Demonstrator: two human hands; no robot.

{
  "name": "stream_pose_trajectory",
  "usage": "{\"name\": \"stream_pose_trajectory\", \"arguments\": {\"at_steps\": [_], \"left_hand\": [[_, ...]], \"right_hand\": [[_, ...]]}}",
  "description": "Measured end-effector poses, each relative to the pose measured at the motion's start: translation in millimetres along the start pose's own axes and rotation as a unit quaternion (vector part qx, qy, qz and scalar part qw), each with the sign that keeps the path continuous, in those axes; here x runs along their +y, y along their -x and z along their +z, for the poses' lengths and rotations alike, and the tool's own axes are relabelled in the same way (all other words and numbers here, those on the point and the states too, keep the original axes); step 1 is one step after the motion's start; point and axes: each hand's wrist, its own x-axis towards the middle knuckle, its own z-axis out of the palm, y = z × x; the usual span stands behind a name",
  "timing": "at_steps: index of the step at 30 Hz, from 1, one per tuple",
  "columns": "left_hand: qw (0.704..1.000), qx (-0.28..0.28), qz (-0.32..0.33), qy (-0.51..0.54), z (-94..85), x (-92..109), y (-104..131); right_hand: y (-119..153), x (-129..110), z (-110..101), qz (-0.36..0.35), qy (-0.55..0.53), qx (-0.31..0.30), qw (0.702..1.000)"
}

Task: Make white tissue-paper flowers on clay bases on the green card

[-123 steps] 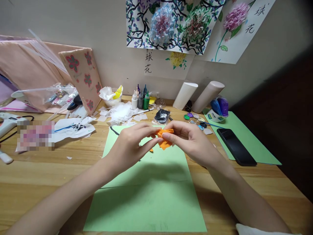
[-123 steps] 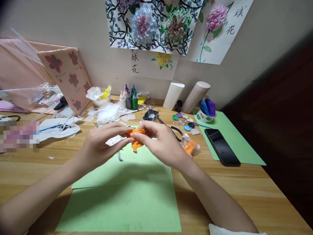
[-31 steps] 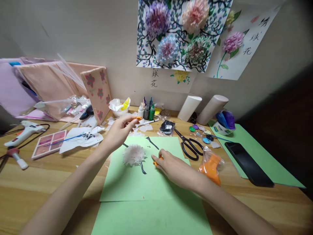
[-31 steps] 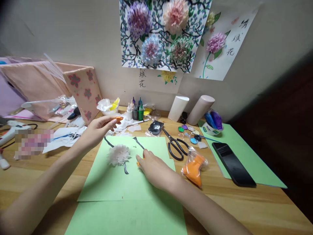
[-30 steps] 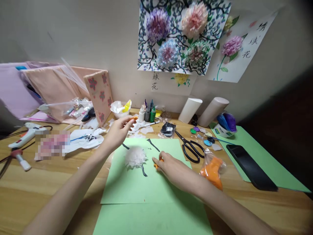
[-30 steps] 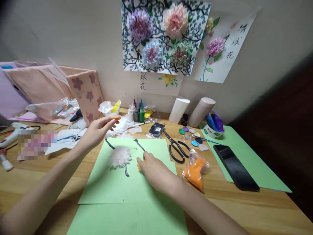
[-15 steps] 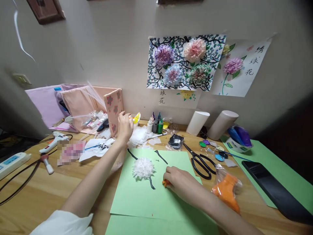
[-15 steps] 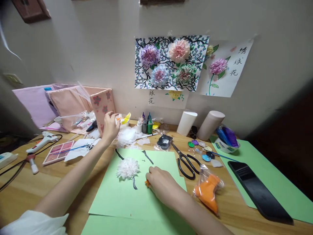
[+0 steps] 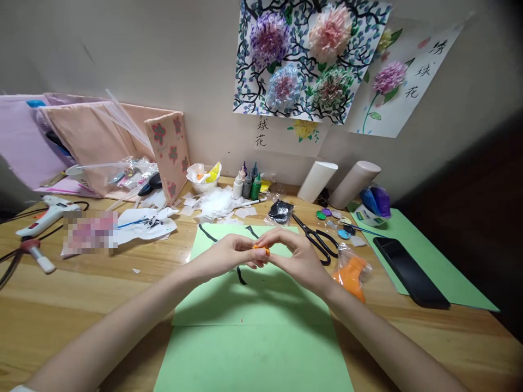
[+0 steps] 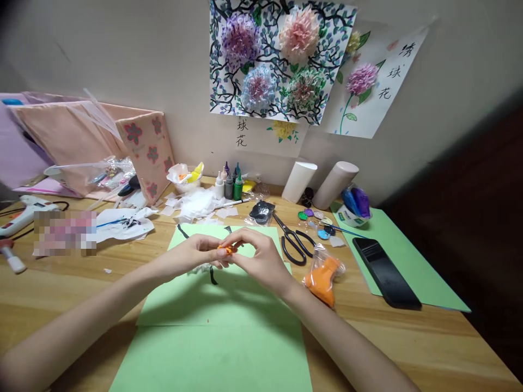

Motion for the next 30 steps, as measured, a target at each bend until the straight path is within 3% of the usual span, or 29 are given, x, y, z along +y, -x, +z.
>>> {"name": "stream_pose_trajectory", "arguments": {"at_steps": [4,10,16,19,22,25,28,30], "left_hand": [[0.996,0.061,0.028,-0.056,3.6,0,-1],[0.994,0.080,0.068,-0.043,4.6,-2,0],[0.985,0.110,0.083,-0.105,8.4,-1,3],[0.983,0.127,0.069,-0.116,10.5,-2,3],[0.987,0.122,0.057,-0.091,10.9,-1,3],[0.995,0.092,0.030,0.006,9.5,3,3],[0.993,0.050,0.016,0.101,6.1,4,2],[0.990,0.034,0.021,0.135,3.6,2,1]], "right_hand": [[1,0,-1,-0.057,0.058,0.013,0.997],[-2,-9,-15,-0.086,0.098,-0.071,0.989],[2,-3,-11,-0.203,0.167,-0.036,0.964],[3,4,-9,-0.227,0.203,-0.026,0.952],[2,10,-9,-0.226,0.228,-0.006,0.947],[1,11,-10,-0.199,0.236,0.039,0.950],[0,6,-10,-0.150,0.174,0.069,0.971],[0,1,-11,-0.119,0.113,0.057,0.985]]}}
